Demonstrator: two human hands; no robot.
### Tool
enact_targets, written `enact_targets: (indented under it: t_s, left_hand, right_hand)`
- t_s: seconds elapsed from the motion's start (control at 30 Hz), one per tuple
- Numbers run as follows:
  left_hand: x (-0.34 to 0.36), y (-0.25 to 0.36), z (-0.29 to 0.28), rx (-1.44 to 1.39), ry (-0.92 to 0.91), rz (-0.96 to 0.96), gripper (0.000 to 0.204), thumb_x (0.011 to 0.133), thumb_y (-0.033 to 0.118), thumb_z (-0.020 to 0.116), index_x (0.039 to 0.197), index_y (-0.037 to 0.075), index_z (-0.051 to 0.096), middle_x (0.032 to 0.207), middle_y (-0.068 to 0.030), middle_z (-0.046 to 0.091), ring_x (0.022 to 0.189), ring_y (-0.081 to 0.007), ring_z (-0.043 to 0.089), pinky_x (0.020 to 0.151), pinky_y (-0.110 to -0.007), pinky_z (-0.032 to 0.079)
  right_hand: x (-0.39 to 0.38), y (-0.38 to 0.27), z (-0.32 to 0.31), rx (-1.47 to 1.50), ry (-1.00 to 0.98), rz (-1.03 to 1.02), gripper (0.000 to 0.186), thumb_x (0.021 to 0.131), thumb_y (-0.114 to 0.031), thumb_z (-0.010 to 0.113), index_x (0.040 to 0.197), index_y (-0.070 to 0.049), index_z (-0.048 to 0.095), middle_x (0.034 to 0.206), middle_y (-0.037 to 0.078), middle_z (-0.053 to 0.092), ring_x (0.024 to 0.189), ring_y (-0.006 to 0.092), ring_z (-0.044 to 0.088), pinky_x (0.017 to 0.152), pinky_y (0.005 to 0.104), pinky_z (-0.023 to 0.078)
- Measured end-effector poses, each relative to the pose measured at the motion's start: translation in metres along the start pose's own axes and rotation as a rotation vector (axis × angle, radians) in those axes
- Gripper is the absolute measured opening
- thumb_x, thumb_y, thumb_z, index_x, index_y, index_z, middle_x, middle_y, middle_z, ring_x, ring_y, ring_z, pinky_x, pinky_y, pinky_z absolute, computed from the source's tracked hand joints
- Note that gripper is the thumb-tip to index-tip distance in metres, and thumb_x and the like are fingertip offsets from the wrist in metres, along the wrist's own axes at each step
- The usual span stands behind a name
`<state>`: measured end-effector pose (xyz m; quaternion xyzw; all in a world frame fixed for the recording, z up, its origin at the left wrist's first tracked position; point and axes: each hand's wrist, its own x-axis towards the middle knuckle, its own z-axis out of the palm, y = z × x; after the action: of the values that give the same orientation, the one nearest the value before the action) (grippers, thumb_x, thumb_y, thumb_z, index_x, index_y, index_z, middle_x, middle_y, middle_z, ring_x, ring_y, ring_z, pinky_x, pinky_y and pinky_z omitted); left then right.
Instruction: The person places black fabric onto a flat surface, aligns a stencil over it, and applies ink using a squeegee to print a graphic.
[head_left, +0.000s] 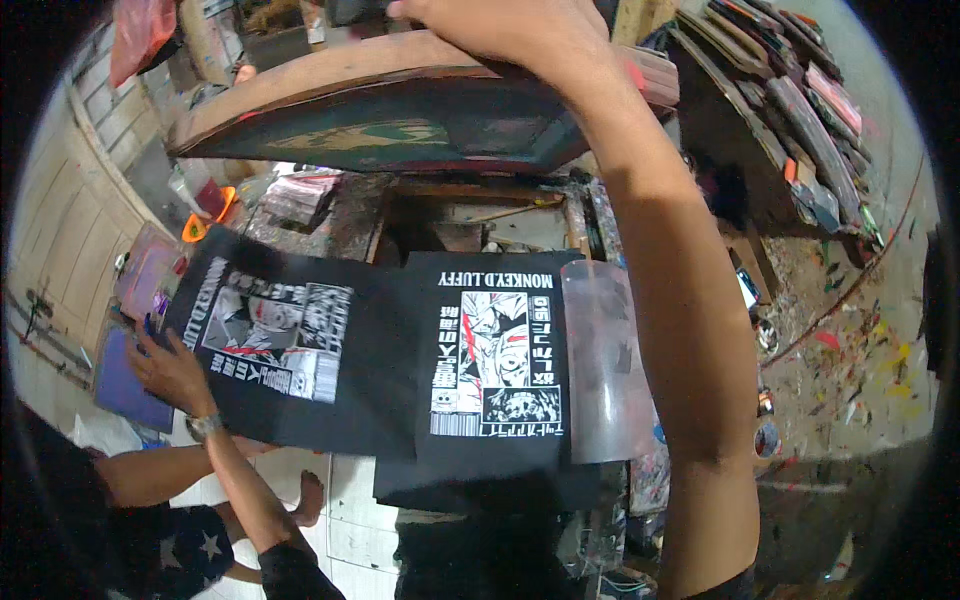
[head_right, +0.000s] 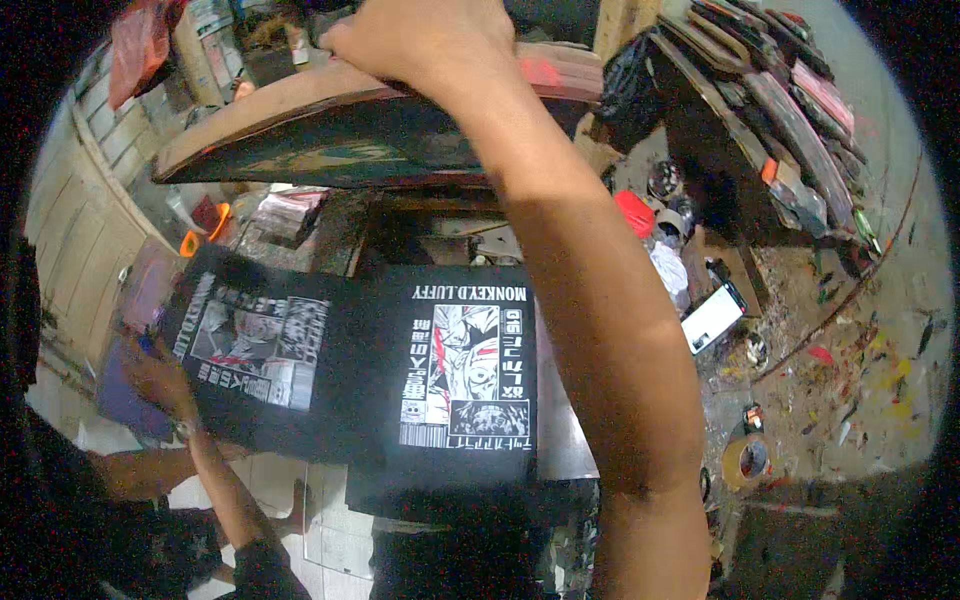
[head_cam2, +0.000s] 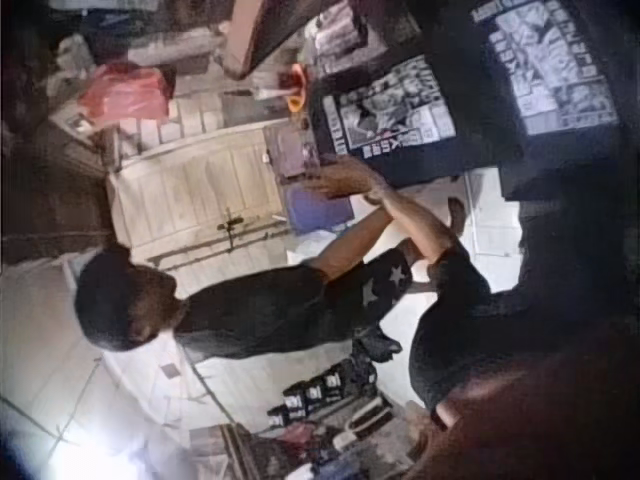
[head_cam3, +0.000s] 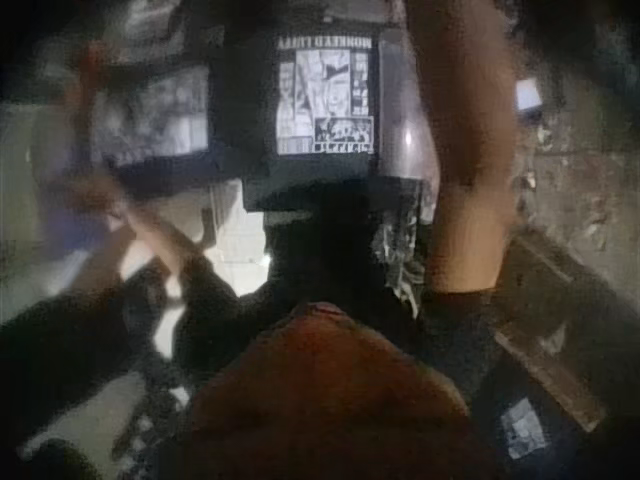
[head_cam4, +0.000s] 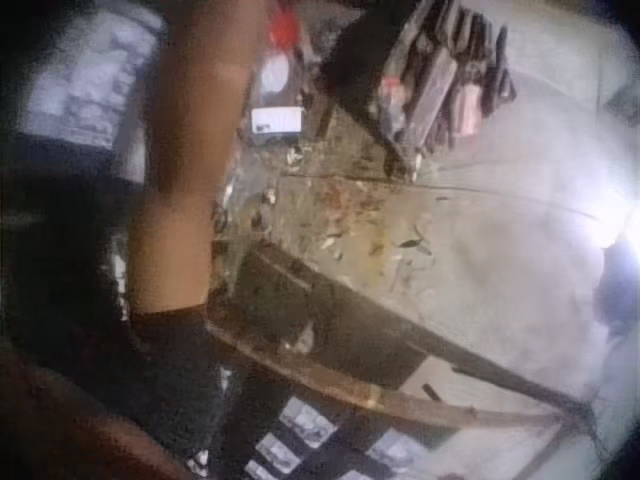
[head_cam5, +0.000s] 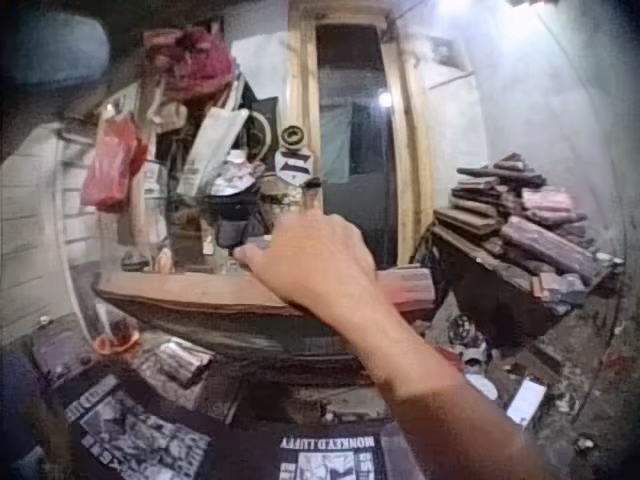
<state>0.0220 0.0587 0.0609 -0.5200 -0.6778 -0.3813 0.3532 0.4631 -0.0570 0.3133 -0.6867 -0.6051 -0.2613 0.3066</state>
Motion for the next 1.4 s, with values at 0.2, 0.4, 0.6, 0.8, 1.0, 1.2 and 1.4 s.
enact_targets:
  t_s: [0.2, 0.4, 0.6, 0.8, 1.0, 1.2, 1.4]
  left_hand:
    - [-0.233, 0.202, -0.189, -1.572, -1.356, 0.673, 0.064, 0.093, 0.02, 0.064, 0.155, 0.02, 0.047, 0.159, -0.0159, 0.045, 0.148, -0.0244, 0.04, 0.124, -0.054, 0.024]
    - [-0.273, 0.186, -0.179, -1.364, -0.857, 1.2, 0.04, 0.09, 0.027, 0.066, 0.126, 0.01, 0.069, 0.134, -0.0082, 0.066, 0.136, -0.0275, 0.053, 0.115, -0.057, 0.036]
    - [-0.212, 0.105, -0.071, -0.917, -0.957, 0.837, 0.059, 0.09, 0.051, 0.069, 0.139, 0.018, 0.063, 0.149, -0.0111, 0.056, 0.143, -0.0343, 0.045, 0.118, -0.062, 0.029]
    - [-0.208, 0.088, -0.051, -0.68, -1.078, 1.071, 0.082, 0.087, 0.071, 0.062, 0.157, 0.031, 0.044, 0.169, -0.0076, 0.032, 0.157, -0.0318, 0.023, 0.123, -0.064, 0.014]
    - [-0.209, 0.093, -0.048, -0.699, -1.114, 1.057, 0.081, 0.088, 0.072, 0.061, 0.157, 0.034, 0.044, 0.17, -0.0056, 0.028, 0.159, -0.0302, 0.019, 0.123, -0.066, 0.01]
    - [-0.212, 0.096, -0.049, -0.682, -1.101, 1.054, 0.08, 0.088, 0.073, 0.059, 0.157, 0.035, 0.044, 0.171, -0.0042, 0.027, 0.159, -0.0328, 0.017, 0.122, -0.068, 0.011]
    - [-0.211, 0.096, -0.05, -0.681, -1.091, 1.019, 0.078, 0.088, 0.073, 0.058, 0.155, 0.035, 0.047, 0.171, -0.0046, 0.028, 0.158, -0.0362, 0.018, 0.122, -0.067, 0.01]
  right_hand:
    - [0.003, 0.003, -0.002, -0.086, -0.013, 0.061, 0.064, 0.09, -0.058, 0.065, 0.09, 0.006, 0.077, 0.094, 0.032, 0.072, 0.095, 0.0469, 0.071, 0.087, 0.0511, 0.057]
    - [-0.004, -0.002, -0.001, -0.021, 0.007, -0.049, 0.065, 0.092, -0.058, 0.061, 0.081, 0.004, 0.076, 0.085, 0.032, 0.071, 0.086, 0.0483, 0.071, 0.084, 0.0526, 0.057]
    - [0.009, 0.001, -0.003, -0.048, -0.04, 0.05, 0.065, 0.09, -0.057, 0.065, 0.089, 0.007, 0.076, 0.094, 0.034, 0.071, 0.097, 0.047, 0.071, 0.089, 0.0512, 0.057]
    - [0.013, 0.0, -0.011, -0.022, -0.043, 0.001, 0.067, 0.089, -0.057, 0.066, 0.09, 0.009, 0.075, 0.095, 0.036, 0.07, 0.097, 0.0502, 0.07, 0.09, 0.0524, 0.056]
    - [0.038, 0.009, 0.008, -0.111, -0.016, -0.016, 0.07, 0.09, -0.059, 0.065, 0.089, 0.011, 0.074, 0.095, 0.036, 0.07, 0.097, 0.0508, 0.069, 0.088, 0.0531, 0.056]
    - [0.038, 0.008, 0.001, -0.102, -0.045, 0.011, 0.073, 0.09, -0.063, 0.064, 0.098, 0.008, 0.074, 0.105, 0.036, 0.069, 0.105, 0.051, 0.067, 0.094, 0.0524, 0.054]
    - [0.035, 0.003, -0.001, -0.082, -0.069, 0.026, 0.072, 0.09, -0.062, 0.064, 0.1, 0.009, 0.074, 0.107, 0.036, 0.069, 0.108, 0.0505, 0.067, 0.096, 0.0526, 0.053]
